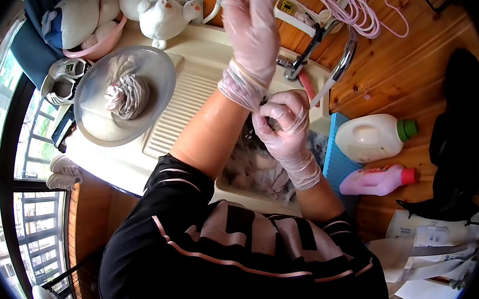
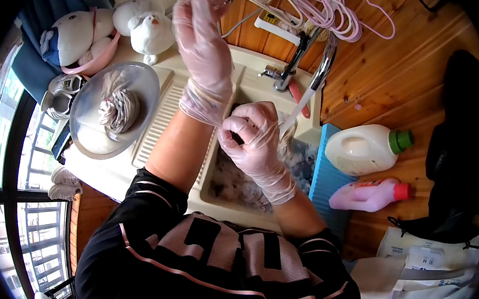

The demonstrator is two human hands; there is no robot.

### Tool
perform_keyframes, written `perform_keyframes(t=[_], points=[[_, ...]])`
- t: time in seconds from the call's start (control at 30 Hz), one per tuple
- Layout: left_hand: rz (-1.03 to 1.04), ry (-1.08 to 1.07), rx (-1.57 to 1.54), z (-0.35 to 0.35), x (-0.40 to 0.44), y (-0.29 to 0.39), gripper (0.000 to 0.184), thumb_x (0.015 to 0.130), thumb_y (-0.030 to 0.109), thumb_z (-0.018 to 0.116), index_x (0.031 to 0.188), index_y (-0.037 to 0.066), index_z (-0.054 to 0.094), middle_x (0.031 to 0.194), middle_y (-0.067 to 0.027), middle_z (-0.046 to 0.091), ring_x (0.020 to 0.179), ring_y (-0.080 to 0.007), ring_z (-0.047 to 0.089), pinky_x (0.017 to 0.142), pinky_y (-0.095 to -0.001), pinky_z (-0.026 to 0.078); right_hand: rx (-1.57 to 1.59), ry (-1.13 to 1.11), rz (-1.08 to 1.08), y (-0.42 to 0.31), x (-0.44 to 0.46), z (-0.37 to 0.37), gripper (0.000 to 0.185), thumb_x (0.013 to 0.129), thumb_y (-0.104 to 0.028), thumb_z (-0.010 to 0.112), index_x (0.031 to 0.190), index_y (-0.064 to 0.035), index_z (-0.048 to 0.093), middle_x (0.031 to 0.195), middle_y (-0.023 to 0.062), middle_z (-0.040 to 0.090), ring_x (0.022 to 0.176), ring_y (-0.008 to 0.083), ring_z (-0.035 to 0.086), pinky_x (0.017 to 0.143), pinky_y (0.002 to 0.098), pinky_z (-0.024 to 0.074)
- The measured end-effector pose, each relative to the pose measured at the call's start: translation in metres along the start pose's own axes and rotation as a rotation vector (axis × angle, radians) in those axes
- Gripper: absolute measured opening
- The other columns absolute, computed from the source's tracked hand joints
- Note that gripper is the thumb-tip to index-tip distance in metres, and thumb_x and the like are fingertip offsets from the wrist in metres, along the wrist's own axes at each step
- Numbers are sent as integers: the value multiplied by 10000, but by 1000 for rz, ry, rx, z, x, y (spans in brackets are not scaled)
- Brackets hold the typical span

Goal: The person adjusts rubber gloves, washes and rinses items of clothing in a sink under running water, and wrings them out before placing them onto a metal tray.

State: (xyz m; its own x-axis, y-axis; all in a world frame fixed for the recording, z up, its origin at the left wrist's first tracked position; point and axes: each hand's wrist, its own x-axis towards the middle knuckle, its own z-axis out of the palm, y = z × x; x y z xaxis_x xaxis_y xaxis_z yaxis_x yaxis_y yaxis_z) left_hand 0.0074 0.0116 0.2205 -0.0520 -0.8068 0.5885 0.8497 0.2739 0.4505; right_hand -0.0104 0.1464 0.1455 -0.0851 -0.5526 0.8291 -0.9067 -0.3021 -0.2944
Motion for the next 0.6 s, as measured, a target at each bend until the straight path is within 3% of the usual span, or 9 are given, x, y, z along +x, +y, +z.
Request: perform_keyframes(t=[0.1, 0.2, 0.23, 0.3, 0.37, 0.4, 0.5, 0.57, 0.6], points=[[56, 67, -28, 0, 24, 5, 270, 956, 226, 487, 1128, 20, 506, 1028, -55, 568, 942, -121, 535, 854, -266, 427, -53, -133, -149, -3, 16, -7, 240, 557, -20, 698, 717, -122, 552, 789, 1, 539, 772, 250, 498, 667, 367, 427], [-175, 151, -170, 0, 39, 8, 246, 951, 243, 494, 1088, 42, 528, 995, -49, 572, 919, -121, 536, 816, -267, 431, -18, -194, -191, 0, 27, -12, 232, 563, -15, 690, 721, -110, 550, 826, -1, 568, 772, 242, 520, 672, 353, 451], [-136, 91, -189, -9, 45, -1, 283, 962, 281, 461, 1083, 34, 528, 991, -71, 582, 891, -145, 560, 805, -272, 447, 7, -198, -197, 1, 31, -13, 230, 563, -12, 687, 721, -107, 549, 833, -2, 577, 769, 240, 523, 668, 349, 454], [-141, 194, -70, -17, 48, -15, 313, 929, 326, 510, 1039, 33, 516, 866, -89, 601, 755, -166, 593, 724, -317, 486, 162, -223, -109, 4, 33, -16, 205, 612, 34, 656, 725, -89, 537, 800, 13, 599, 728, 213, 518, 658, 323, 445], [-118, 167, 17, -22, 42, -29, 340, 915, 367, 524, 1026, 46, 523, 842, -78, 609, 745, -166, 600, 721, -322, 490, 408, -262, -16, 7, 35, -16, 205, 658, 76, 626, 743, -83, 529, 802, 27, 599, 667, 172, 484, 623, 297, 416], [-110, 151, 61, -23, 39, -34, 354, 909, 388, 530, 1019, 52, 527, 830, -73, 614, 739, -165, 604, 719, -325, 492, 610, -344, 221, 1, 35, -20, 168, 712, 82, 596, 746, -68, 529, 773, 24, 585, 635, 102, 472, 590, 236, 393], [-127, 26, 91, -28, 42, -36, 373, 913, 412, 515, 1026, 57, 534, 825, -65, 622, 760, -161, 609, 709, -326, 497, 898, -541, 362, 1, 29, -20, 156, 726, 78, 593, 744, -63, 531, 729, 3, 566, 633, 59, 462, 563, 201, 373], [-49, 8, 130, -28, 46, -26, 441, 908, 466, 490, 1042, 48, 538, 883, -93, 614, 816, -197, 605, 755, -366, 483, 591, -598, 220, 7, 21, -19, 90, 742, -32, 628, 746, -52, 541, 694, 48, 564, 713, 212, 558, 695, 327, 459], [-138, 13, 1, -30, 48, -21, 467, 900, 483, 485, 1049, 42, 536, 908, -104, 607, 865, -213, 593, 787, -387, 466, 515, -580, 185, 11, 17, -16, 100, 741, -38, 638, 759, -55, 541, 697, 49, 557, 708, 217, 557, 688, 333, 459]])
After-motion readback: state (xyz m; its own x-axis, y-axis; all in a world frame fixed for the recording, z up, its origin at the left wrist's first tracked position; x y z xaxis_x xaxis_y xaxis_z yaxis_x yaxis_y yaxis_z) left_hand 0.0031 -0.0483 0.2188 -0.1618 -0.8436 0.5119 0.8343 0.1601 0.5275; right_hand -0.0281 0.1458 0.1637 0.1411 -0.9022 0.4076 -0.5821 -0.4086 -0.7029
